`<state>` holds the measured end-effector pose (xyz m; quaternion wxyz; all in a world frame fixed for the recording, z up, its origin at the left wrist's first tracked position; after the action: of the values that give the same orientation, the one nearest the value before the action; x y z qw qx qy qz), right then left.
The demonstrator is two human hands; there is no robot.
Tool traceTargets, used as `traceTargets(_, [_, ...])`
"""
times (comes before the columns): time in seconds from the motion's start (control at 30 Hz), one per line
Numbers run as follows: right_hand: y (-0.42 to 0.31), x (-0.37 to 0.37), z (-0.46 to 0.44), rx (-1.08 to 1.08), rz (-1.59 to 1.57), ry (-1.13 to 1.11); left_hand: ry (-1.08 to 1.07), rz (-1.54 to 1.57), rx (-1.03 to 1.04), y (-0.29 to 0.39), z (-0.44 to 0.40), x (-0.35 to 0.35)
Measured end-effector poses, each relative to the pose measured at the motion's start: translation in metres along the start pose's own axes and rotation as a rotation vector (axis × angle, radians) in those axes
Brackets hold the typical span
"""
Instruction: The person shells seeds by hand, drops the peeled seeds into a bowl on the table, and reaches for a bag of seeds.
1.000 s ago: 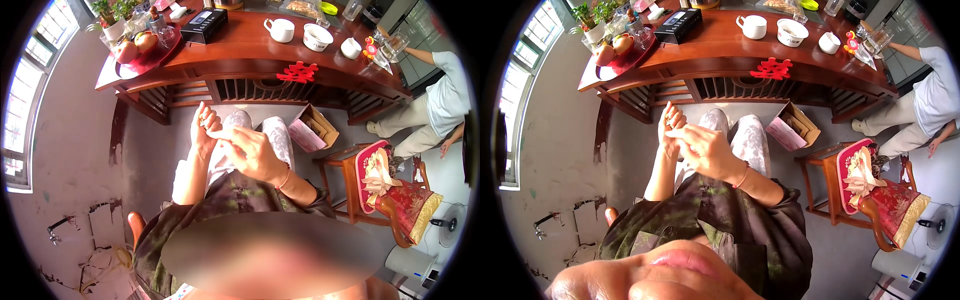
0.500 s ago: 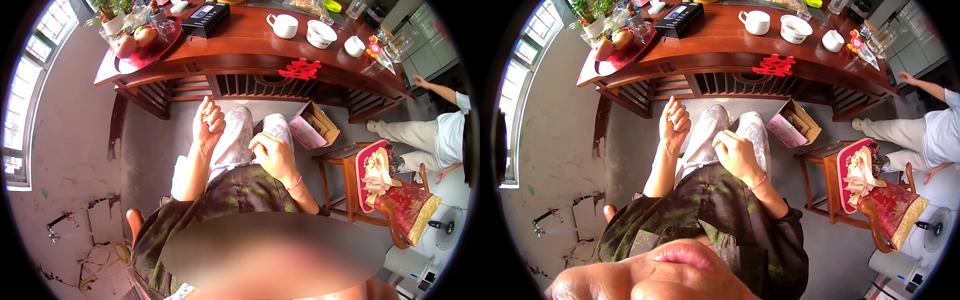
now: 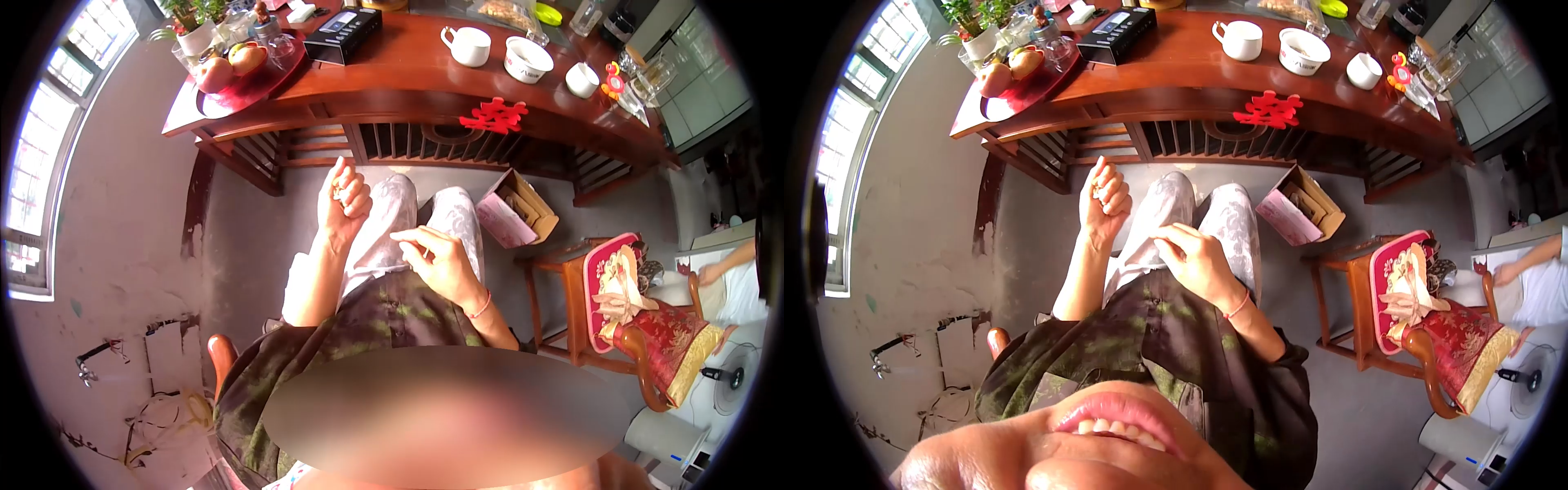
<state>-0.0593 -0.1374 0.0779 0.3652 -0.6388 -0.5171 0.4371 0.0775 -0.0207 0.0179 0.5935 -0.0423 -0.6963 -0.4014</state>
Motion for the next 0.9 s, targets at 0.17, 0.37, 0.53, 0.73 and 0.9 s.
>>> traceTargets(0.17, [0.002,0.001,0.004,0.056,-0.007,0.009,-0.025,0.009,-0.041,-0.007,-0.001,0.005])
traceTargets(0.37, [0.01,0.008,0.004,0.086,-0.015,-0.03,-0.04,0.038,-0.016,0.001,0.001,0.0])
traceTargets(0.53, [0.015,0.011,0.003,0.097,-0.01,-0.043,-0.033,0.044,-0.02,0.0,0.0,-0.006])
traceTargets(0.73, [0.02,0.011,0.001,0.102,-0.007,-0.041,-0.034,0.078,-0.023,-0.003,-0.008,-0.013])
traceTargets(0.9, [0.016,0.018,-0.004,0.278,-0.379,-0.137,-0.008,0.084,-0.046,-0.006,-0.01,-0.015])
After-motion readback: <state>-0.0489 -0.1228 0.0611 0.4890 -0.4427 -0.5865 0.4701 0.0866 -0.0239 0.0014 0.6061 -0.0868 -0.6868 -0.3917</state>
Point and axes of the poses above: each hand's wrist, its own z-axis away from the middle knuckle, its own x-axis out of the palm, y = z × x, the point moved 6 cm from there along -z, towards the middle knuckle, and after that the axes turned 15 degrees about -z, right-handed, at the moved point
